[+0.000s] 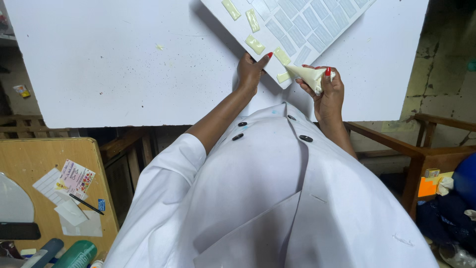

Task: The person uses a piping bag to fill rectangular cavities in a clear plastic mold with a pale yellow substance. They systematically fill each cavity one by one, moving across the mold from left to right.

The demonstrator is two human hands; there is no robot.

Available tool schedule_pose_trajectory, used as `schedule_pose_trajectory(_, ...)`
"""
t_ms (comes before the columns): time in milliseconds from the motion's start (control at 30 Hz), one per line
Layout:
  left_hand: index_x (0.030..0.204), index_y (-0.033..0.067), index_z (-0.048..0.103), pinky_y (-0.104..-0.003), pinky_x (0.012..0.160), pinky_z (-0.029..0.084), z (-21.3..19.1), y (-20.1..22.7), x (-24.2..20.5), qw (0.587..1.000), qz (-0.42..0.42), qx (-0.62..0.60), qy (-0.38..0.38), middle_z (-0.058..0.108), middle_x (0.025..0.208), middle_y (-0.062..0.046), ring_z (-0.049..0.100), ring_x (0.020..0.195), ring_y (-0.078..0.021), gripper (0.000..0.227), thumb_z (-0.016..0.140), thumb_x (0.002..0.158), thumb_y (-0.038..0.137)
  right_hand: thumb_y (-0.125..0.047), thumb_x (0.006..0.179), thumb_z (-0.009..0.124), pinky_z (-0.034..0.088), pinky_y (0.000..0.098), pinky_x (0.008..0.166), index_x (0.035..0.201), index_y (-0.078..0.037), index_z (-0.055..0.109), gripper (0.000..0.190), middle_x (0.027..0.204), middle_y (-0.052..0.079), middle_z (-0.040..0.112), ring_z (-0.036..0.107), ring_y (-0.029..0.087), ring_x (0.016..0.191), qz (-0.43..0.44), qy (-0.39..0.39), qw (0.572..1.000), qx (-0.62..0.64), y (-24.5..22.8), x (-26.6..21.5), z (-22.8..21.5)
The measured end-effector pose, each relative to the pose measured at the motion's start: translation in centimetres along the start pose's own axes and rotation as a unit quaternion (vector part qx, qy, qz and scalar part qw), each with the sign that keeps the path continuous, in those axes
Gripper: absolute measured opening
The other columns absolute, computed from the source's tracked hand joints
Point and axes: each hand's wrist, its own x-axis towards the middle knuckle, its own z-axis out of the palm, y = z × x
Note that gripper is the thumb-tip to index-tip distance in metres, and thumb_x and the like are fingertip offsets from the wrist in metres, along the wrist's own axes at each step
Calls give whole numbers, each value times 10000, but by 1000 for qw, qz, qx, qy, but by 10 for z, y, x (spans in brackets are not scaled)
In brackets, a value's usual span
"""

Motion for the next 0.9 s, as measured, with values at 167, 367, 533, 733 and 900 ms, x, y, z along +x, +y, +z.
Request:
schedule_pose_trajectory(167, 1069, 53, 615, -393, 685, 618, 0, 2, -2, 1000, -1, -20, -9, 724, 982, -106, 716, 881, -235, 321, 794, 810, 119, -459, 865, 738, 686, 315, 779, 1086, -78, 560, 476, 1270, 279, 692, 771, 377, 891, -4, -4, 1000, -6, 0, 1, 2)
schedule_pose_trajectory(367, 1092, 32, 607, -407, 690, 635, 0, -1, 1, 1000, -5, -30, -7, 725, 1014, -128, 724, 906, -260, 351, 796, 804, 97, -433, 883, 725, 687, 324, 786, 1088, -72, 565, 445, 1266, 281, 693, 771, 393, 901, 3, 3, 1000, -3, 0, -1, 0)
schedule_pose_trajectory(533, 1129, 28, 613, -407, 704, 635, 1, 0, 0, 999, -3, -41, -15, 748, 1085, -138, 729, 938, -256, 384, 792, 798, 102, -461, 883, 717, 682, 318, 785, 1078, -82, 570, 451, 1269, 278, 693, 771, 382, 899, -7, -2, 1000, -9, 0, -1, 0)
schedule_pose_trajectory(733, 1116, 30, 616, -396, 697, 633, 1, 4, -3, 999, -9, -33, -11, 745, 1055, -133, 730, 931, -256, 378, 803, 797, 109, -469, 864, 733, 683, 327, 817, 1108, -89, 568, 482, 1272, 265, 694, 770, 374, 912, -13, 8, 1000, -2, -3, 1, 0)
schedule_pose_trajectory(900, 1097, 44, 614, -397, 691, 625, 0, 0, -1, 999, -5, -37, -13, 737, 1028, -123, 727, 911, -255, 362, 801, 794, 111, -442, 890, 707, 685, 305, 800, 1110, -81, 564, 446, 1287, 261, 694, 773, 352, 903, -14, 19, 1000, -2, -5, 1, 2)
